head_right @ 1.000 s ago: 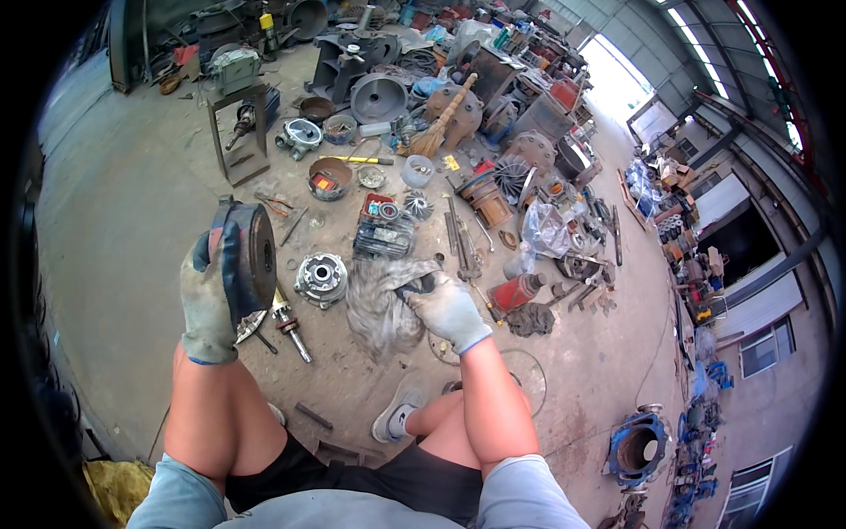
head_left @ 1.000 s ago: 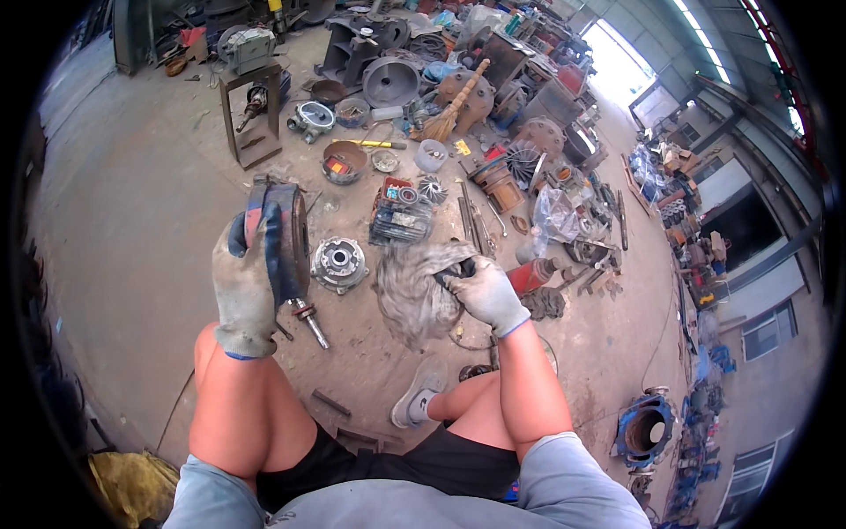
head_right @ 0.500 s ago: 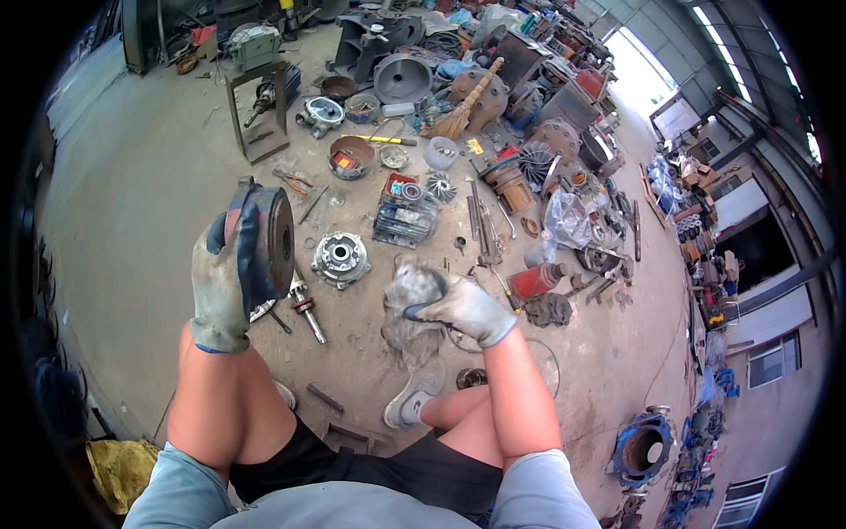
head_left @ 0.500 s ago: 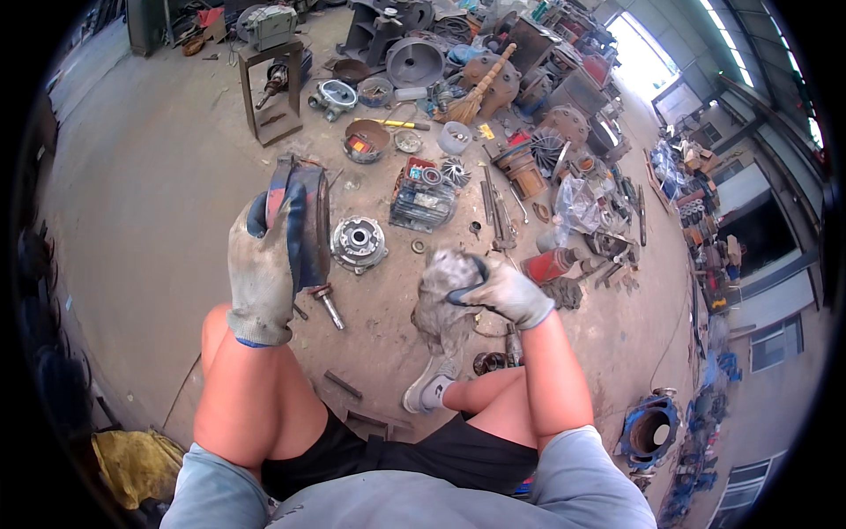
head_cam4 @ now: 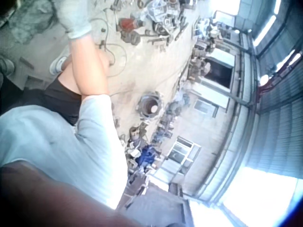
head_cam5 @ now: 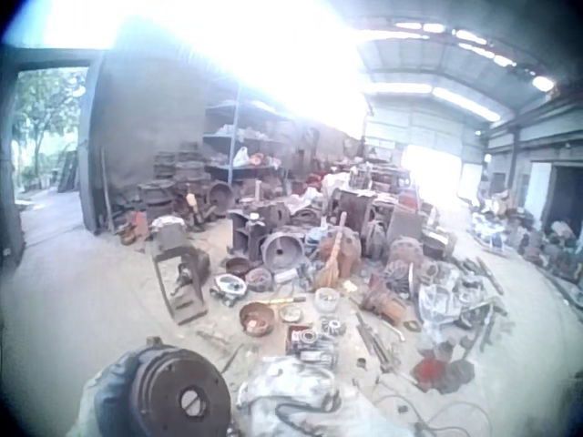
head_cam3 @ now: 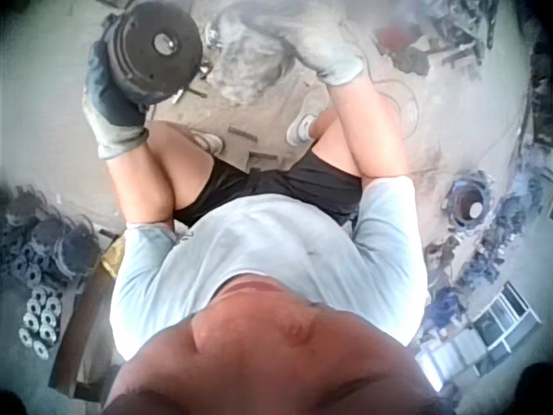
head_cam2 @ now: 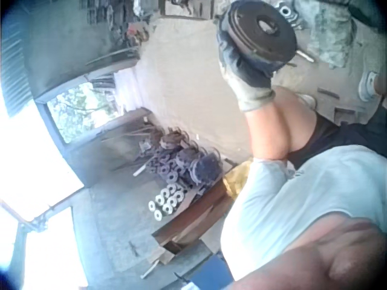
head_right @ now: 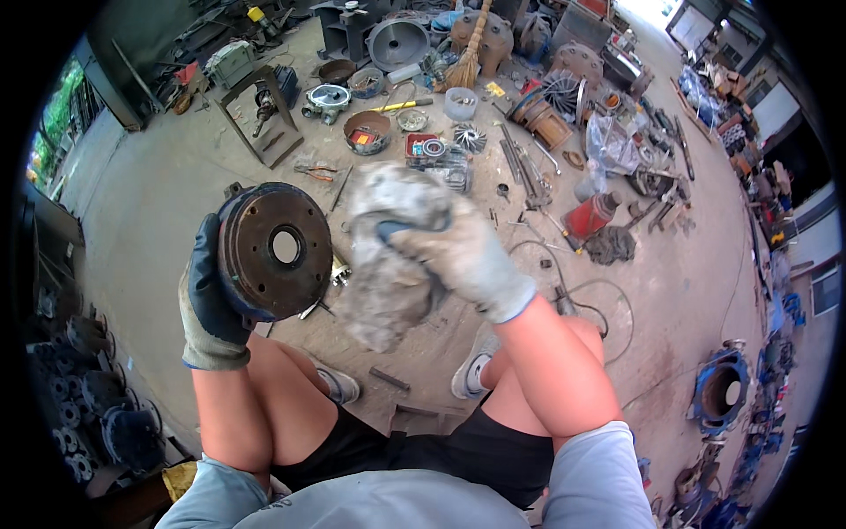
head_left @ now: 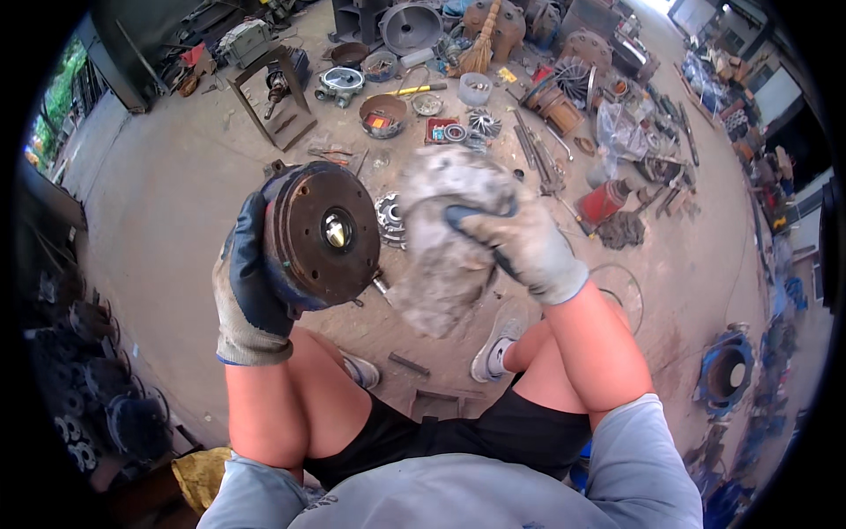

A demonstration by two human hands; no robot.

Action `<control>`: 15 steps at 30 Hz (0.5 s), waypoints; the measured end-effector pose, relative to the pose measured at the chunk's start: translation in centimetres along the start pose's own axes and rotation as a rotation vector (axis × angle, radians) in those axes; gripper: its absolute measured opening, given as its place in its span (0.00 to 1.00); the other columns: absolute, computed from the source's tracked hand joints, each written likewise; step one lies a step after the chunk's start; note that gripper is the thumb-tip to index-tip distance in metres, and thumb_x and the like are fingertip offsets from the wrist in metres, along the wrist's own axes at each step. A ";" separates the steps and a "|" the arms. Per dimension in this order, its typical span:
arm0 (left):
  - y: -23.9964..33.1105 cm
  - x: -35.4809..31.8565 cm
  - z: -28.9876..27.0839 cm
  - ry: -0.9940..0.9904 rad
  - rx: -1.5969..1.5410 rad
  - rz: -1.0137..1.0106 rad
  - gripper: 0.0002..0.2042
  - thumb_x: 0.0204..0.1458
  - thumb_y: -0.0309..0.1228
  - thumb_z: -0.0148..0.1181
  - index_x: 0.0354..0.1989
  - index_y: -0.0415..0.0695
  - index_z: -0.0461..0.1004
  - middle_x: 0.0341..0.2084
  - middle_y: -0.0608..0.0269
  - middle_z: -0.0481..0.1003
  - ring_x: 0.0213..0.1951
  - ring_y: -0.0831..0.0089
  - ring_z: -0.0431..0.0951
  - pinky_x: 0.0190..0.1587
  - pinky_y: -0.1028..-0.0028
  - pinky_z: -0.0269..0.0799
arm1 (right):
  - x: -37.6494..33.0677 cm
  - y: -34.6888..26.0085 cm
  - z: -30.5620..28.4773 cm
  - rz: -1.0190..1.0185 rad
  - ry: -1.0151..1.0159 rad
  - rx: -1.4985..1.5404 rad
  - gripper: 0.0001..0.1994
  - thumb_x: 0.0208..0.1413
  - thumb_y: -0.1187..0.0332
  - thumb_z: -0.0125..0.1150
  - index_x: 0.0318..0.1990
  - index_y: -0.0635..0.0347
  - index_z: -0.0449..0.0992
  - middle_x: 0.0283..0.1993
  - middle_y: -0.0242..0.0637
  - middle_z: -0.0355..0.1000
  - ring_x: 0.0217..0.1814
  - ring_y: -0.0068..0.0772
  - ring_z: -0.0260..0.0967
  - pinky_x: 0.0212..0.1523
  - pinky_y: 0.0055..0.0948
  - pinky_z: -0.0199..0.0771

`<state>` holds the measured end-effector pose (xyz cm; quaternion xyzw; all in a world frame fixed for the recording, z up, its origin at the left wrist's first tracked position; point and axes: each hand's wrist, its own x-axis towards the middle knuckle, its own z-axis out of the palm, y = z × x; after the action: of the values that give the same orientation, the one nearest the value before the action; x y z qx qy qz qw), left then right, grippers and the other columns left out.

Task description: The person sits on the floor and wipes a red circular mechanical part with a cloth, rotating it to clean multiple surfaces. The person then picks up a cylindrical metal shaft and wipes it with the same cloth.

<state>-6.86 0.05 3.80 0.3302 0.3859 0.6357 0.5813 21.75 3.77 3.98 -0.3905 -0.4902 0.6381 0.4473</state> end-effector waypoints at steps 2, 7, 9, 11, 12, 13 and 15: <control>-0.7 -0.2 0.2 -0.023 -0.132 -0.022 0.26 0.73 0.43 0.41 0.67 0.33 0.69 0.61 0.49 0.76 0.61 0.61 0.78 0.64 0.63 0.75 | 0.6 2.4 1.9 -0.067 -0.074 -0.056 0.32 0.56 0.79 0.70 0.68 0.63 0.66 0.58 0.38 0.77 0.58 0.28 0.77 0.60 0.31 0.78; -1.0 -0.3 1.0 -0.098 -0.117 -0.049 0.25 0.73 0.43 0.46 0.68 0.36 0.70 0.61 0.52 0.76 0.60 0.62 0.78 0.65 0.61 0.73 | 0.3 5.4 3.3 -0.320 -0.030 -0.359 0.27 0.57 0.81 0.63 0.65 0.62 0.66 0.61 0.40 0.74 0.64 0.33 0.73 0.67 0.33 0.73; -0.9 -0.2 0.9 -0.078 -0.140 -0.067 0.25 0.73 0.43 0.45 0.68 0.36 0.69 0.62 0.51 0.76 0.61 0.62 0.77 0.66 0.61 0.72 | 0.6 4.6 2.3 -0.264 -0.074 -0.167 0.26 0.58 0.81 0.61 0.65 0.63 0.67 0.61 0.39 0.74 0.65 0.34 0.73 0.67 0.33 0.72; -0.6 -0.1 0.9 -0.024 -0.205 -0.105 0.26 0.73 0.43 0.42 0.68 0.34 0.68 0.62 0.49 0.75 0.62 0.60 0.76 0.67 0.60 0.71 | 0.9 3.5 0.8 -0.228 -0.024 -0.124 0.25 0.59 0.81 0.61 0.65 0.63 0.68 0.62 0.38 0.74 0.66 0.35 0.73 0.68 0.34 0.72; -0.6 0.1 0.8 -0.035 -0.240 -0.118 0.26 0.73 0.43 0.43 0.68 0.34 0.68 0.62 0.49 0.75 0.62 0.60 0.77 0.67 0.60 0.72 | 0.9 3.0 -0.1 -0.218 0.030 -0.142 0.25 0.60 0.80 0.61 0.65 0.64 0.68 0.62 0.38 0.74 0.66 0.36 0.73 0.68 0.34 0.72; -0.6 0.3 0.4 -0.041 -0.273 -0.130 0.26 0.73 0.43 0.43 0.68 0.34 0.68 0.62 0.49 0.75 0.62 0.60 0.77 0.67 0.60 0.72 | 0.6 2.5 -0.4 -0.224 0.029 -0.261 0.25 0.60 0.79 0.62 0.65 0.63 0.68 0.62 0.38 0.74 0.65 0.36 0.74 0.68 0.35 0.72; -0.7 0.4 0.0 -0.035 -0.290 -0.146 0.26 0.73 0.43 0.44 0.68 0.34 0.68 0.62 0.50 0.76 0.61 0.60 0.77 0.67 0.60 0.72 | 0.0 1.9 -0.5 -0.254 -0.011 -0.447 0.25 0.59 0.78 0.64 0.64 0.60 0.70 0.61 0.40 0.75 0.64 0.37 0.75 0.66 0.37 0.73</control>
<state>-6.59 0.43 3.17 0.2251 0.3027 0.6351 0.6740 21.89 3.72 2.06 -0.4113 -0.6669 0.4545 0.4237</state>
